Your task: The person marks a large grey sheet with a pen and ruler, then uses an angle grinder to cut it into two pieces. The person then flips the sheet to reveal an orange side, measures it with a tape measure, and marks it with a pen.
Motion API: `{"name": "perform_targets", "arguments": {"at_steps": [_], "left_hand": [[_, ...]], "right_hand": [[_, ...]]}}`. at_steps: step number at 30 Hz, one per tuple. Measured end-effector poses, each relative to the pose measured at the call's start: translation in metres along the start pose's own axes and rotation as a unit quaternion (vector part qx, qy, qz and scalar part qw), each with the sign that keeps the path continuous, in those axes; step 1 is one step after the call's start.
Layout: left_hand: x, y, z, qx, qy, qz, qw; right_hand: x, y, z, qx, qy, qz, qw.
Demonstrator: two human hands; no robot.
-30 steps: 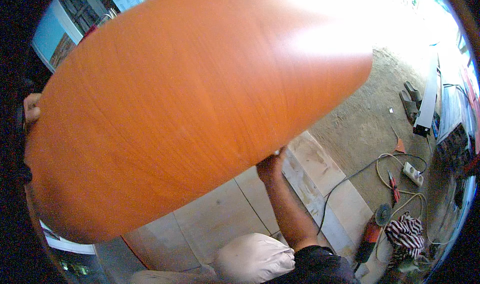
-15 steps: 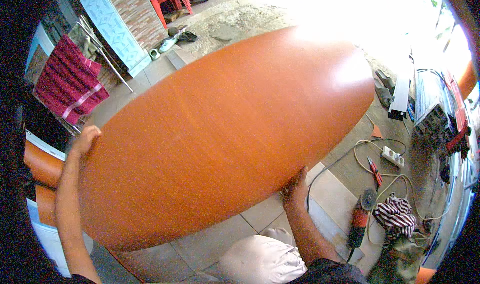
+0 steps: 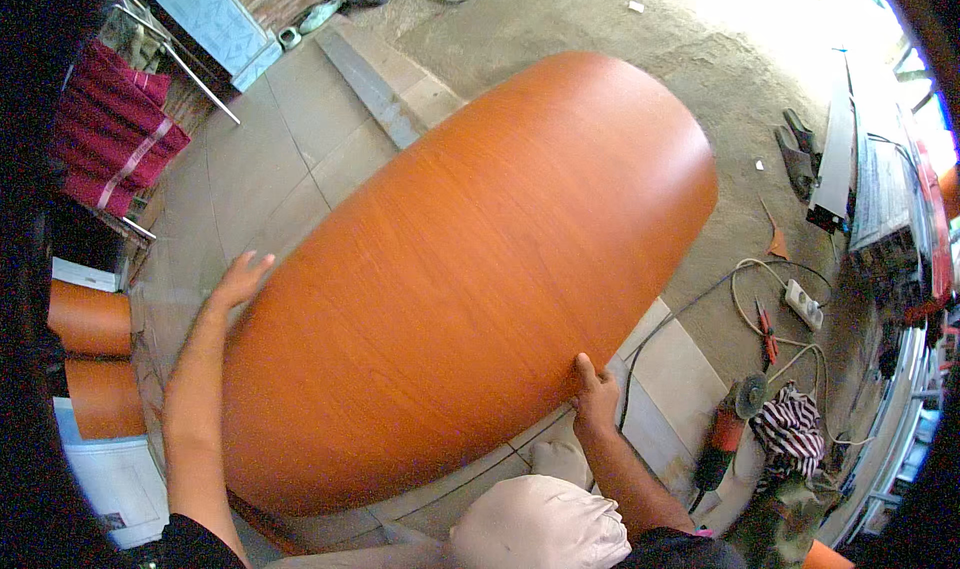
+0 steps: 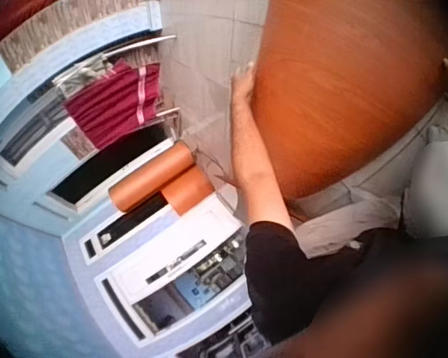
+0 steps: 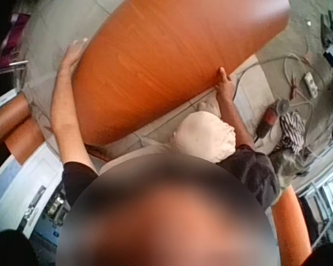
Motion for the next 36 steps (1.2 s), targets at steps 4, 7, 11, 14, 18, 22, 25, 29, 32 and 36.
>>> {"name": "perform_targets", "arguments": {"at_steps": [4, 7, 11, 14, 18, 22, 25, 29, 32, 36], "left_hand": [[0.061, 0.089, 0.029, 0.122, -0.128, 0.153, 0.972], [0.114, 0.159, 0.090, 0.254, 0.000, 0.059, 0.965], [0.165, 0.207, 0.171, 0.293, 0.094, 0.008, 0.952], [0.207, 0.202, 0.231, 0.296, 0.117, 0.059, 0.946], [0.286, 0.167, 0.334, 0.336, 0.036, 0.031, 0.941], [0.340, 0.130, 0.356, 0.380, 0.161, -0.127, 0.902], [0.345, 0.119, 0.359, 0.390, 0.120, -0.086, 0.909], [0.324, 0.107, 0.344, 0.440, 0.068, -0.119, 0.888], [0.315, 0.098, 0.319, 0.451, 0.072, -0.151, 0.877], [0.309, 0.089, 0.310, 0.460, 0.005, -0.171, 0.871]], "right_hand": [[-0.001, 0.006, 0.001, -0.039, 0.025, 0.031, 0.998], [-0.008, 0.007, 0.003, -0.004, 0.014, 0.047, 0.999], [-0.016, 0.008, 0.004, -0.005, 0.017, 0.023, 1.000], [-0.022, 0.011, 0.001, -0.004, -0.009, 0.029, 1.000], [-0.028, 0.014, -0.001, -0.011, -0.007, 0.025, 1.000], [-0.027, 0.015, 0.009, -0.050, -0.007, -0.005, 0.999], [-0.029, 0.010, 0.020, -0.077, -0.033, -0.001, 0.996], [-0.034, 0.017, 0.021, -0.095, -0.063, 0.017, 0.993], [-0.035, 0.036, 0.006, -0.099, -0.093, 0.028, 0.990], [-0.043, 0.060, -0.017, -0.107, -0.081, 0.089, 0.987]]}}
Point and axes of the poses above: each hand's wrist, its own z-axis away from the middle knuckle, its own x-axis out of the palm, y = z × x, the point moved 1 cm from there along -z, towards the middle knuckle, and after that the axes turned 5 degrees about -y, right-handed, at the moved point
